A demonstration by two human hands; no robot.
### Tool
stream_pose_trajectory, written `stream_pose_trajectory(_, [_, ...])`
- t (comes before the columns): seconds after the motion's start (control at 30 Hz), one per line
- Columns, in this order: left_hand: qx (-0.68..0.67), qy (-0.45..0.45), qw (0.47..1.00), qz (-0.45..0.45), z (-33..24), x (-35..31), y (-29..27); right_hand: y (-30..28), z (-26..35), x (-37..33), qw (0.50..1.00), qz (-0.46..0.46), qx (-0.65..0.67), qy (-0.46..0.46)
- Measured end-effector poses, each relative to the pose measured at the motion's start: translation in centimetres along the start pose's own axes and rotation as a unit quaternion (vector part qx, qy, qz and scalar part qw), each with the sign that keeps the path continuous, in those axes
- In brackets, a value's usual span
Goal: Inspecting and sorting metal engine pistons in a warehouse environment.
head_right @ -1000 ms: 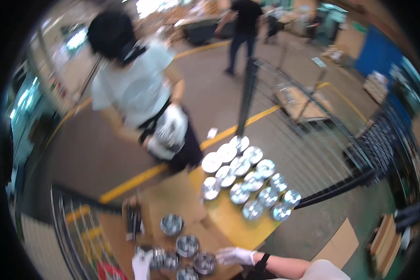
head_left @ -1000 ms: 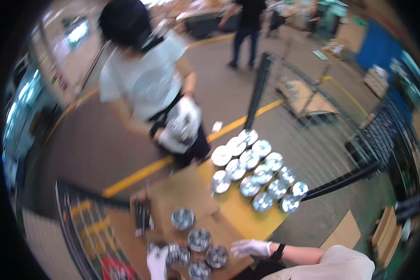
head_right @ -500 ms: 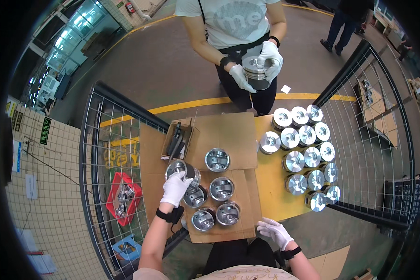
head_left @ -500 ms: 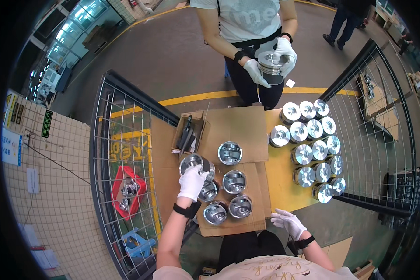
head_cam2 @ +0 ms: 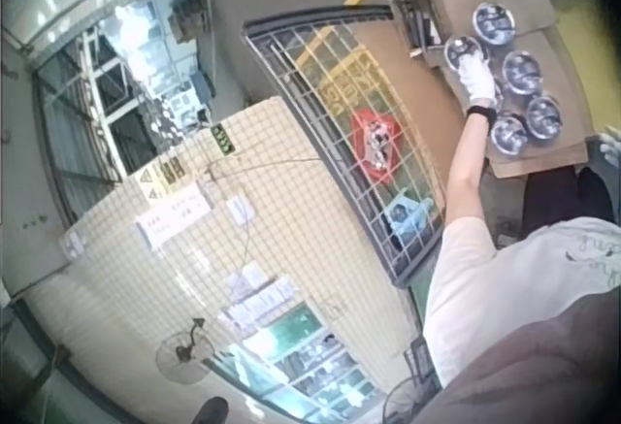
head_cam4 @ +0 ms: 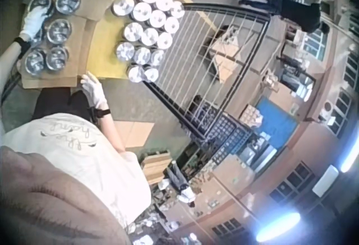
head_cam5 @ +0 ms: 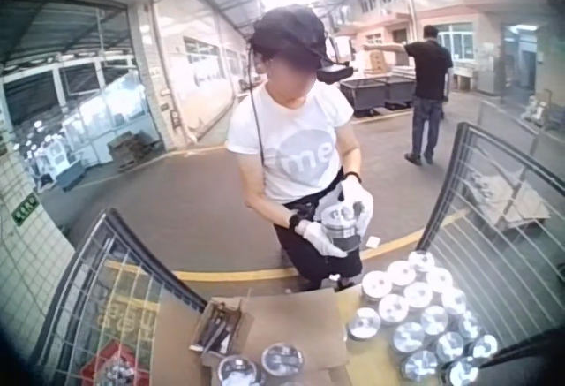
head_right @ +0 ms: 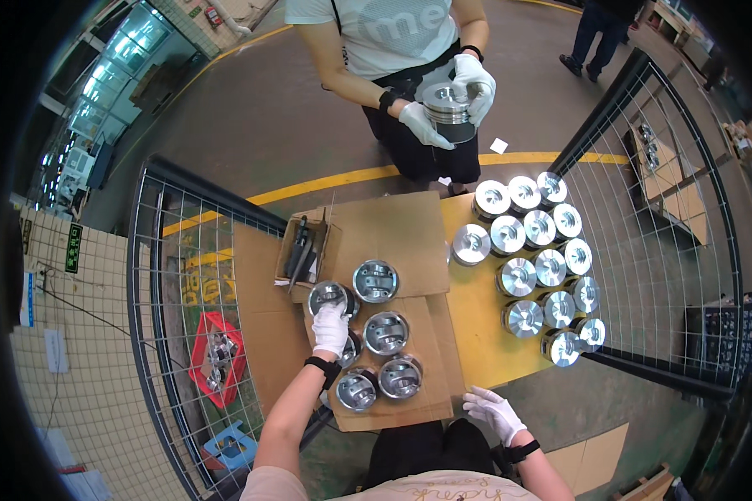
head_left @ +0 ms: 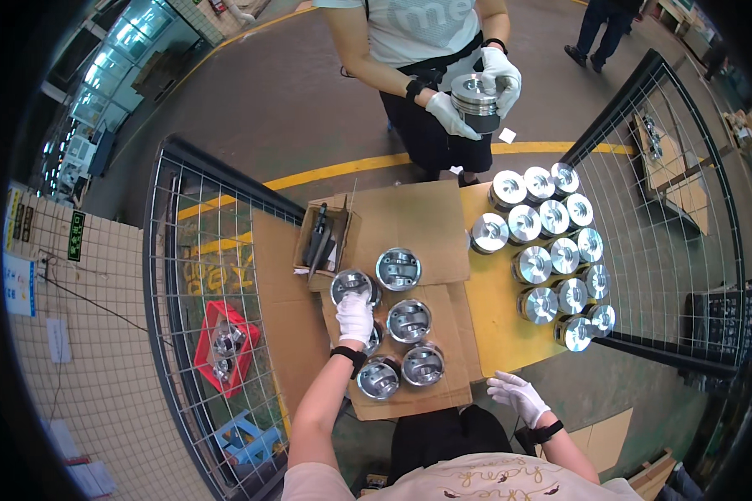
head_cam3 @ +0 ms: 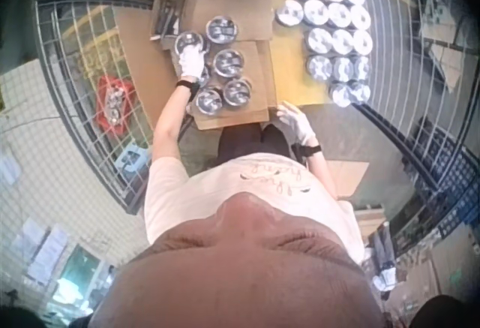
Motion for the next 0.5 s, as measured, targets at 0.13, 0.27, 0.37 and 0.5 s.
stream_pose_trajectory(0.13, [-0.013,0.048,0.997,-0.052,0.6,-0.2,1.7,-0.5,-0.4,0.5,1.000,-0.017,-0.001,0.009])
stream_pose_trajectory(0.27, [-0.011,0.053,0.998,-0.044,1.3,-0.8,2.9,-0.5,-0.6,0.6,1.000,-0.016,-0.006,-0.003])
stream_pose_trajectory(0.37, [-0.013,0.023,1.000,-0.003,1.7,-1.8,3.2,-0.6,-0.9,1.1,1.000,-0.028,-0.004,-0.010])
stream_pose_trajectory(0.5, [0.011,0.027,0.999,0.022,-2.0,-0.4,1.8,-4.2,-1.4,5.5,0.994,-0.095,0.062,0.000])
Point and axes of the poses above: each hand's wrist, its own x-axis towards the middle knuckle, its own y-axis out of the palm, z = x × y, the point moved 1 cm from there along x, towards the middle knuckle, and after that the axes turned 15 degrees about -z, right-handed, at the moved point
